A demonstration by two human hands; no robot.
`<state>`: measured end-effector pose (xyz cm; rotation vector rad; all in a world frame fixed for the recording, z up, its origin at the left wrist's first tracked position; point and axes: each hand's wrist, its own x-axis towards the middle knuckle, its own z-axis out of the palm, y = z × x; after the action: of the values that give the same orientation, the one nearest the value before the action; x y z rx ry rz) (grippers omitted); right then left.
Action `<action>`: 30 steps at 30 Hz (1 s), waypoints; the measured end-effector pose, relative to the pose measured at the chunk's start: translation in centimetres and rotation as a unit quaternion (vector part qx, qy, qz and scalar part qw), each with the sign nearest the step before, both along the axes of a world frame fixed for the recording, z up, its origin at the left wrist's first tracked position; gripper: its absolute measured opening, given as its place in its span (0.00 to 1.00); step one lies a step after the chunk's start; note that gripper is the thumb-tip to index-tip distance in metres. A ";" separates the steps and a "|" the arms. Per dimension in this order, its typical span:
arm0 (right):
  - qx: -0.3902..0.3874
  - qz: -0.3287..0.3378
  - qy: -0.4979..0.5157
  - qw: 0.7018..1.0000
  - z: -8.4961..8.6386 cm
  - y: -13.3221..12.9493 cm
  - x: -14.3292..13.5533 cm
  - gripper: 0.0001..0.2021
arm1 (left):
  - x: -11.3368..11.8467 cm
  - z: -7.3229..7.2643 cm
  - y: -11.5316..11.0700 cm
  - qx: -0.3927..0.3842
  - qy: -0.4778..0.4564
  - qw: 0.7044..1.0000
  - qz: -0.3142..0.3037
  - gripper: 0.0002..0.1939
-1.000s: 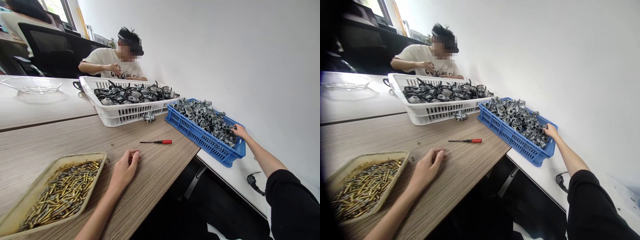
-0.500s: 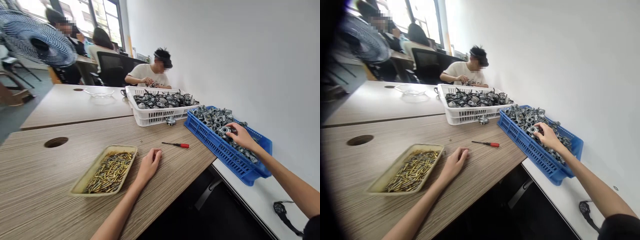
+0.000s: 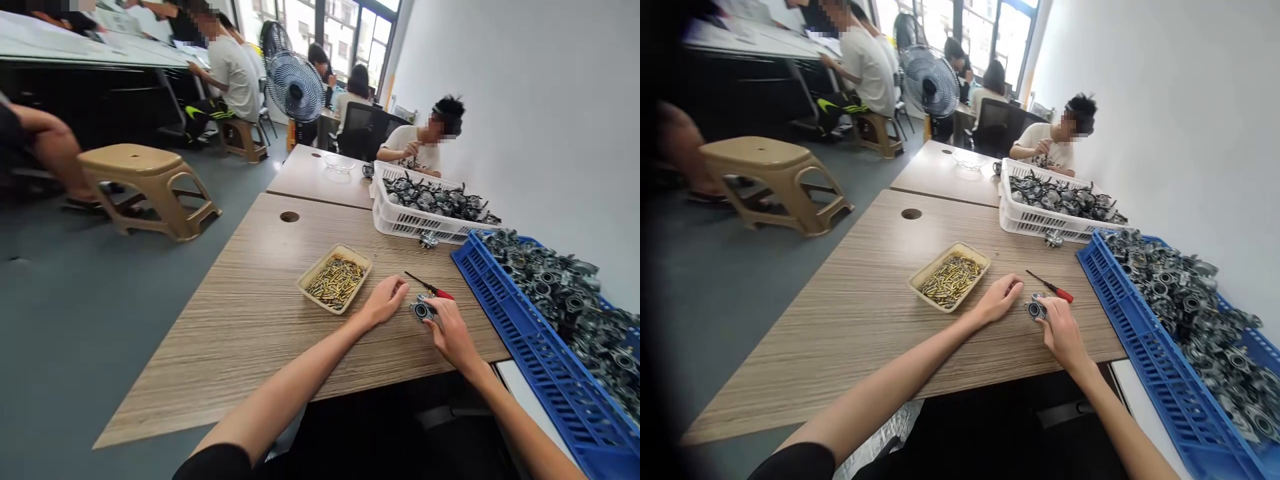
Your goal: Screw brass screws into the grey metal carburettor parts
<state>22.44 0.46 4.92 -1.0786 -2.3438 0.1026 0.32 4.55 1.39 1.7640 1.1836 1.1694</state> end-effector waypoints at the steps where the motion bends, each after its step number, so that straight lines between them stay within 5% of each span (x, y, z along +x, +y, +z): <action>1: 0.008 0.004 -0.001 1.000 -0.8 0.1 -0.5 0.23 | 0.0 0.0 0.0 0.003 0.004 1.000 0.002 0.16; 8: 0.057 -0.001 0.003 0.998 -3.9 -0.3 -3.1 0.23 | 0.1 -0.5 0.5 0.020 0.013 1.000 -0.008 0.17; 15: 0.033 -0.006 0.031 0.999 -3.7 -0.6 -4.2 0.25 | 0.1 -0.3 0.3 0.016 0.009 1.000 -0.023 0.17; 20: 0.031 -0.066 0.092 0.993 -3.3 -0.3 -2.3 0.26 | 0.1 -0.4 0.3 0.011 0.041 0.999 -0.014 0.16; 25: -0.020 -0.146 0.152 0.977 -4.5 0.1 0.8 0.17 | 0.3 -0.8 0.5 0.020 0.048 0.999 -0.014 0.16; 30: -0.084 -0.159 0.182 0.967 -5.5 0.6 1.7 0.14 | 0.5 -1.0 0.4 0.006 0.061 0.998 0.013 0.17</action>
<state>24.15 1.07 -0.56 -1.3748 -1.8388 0.3521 0.80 4.98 0.41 1.8562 1.2775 1.0990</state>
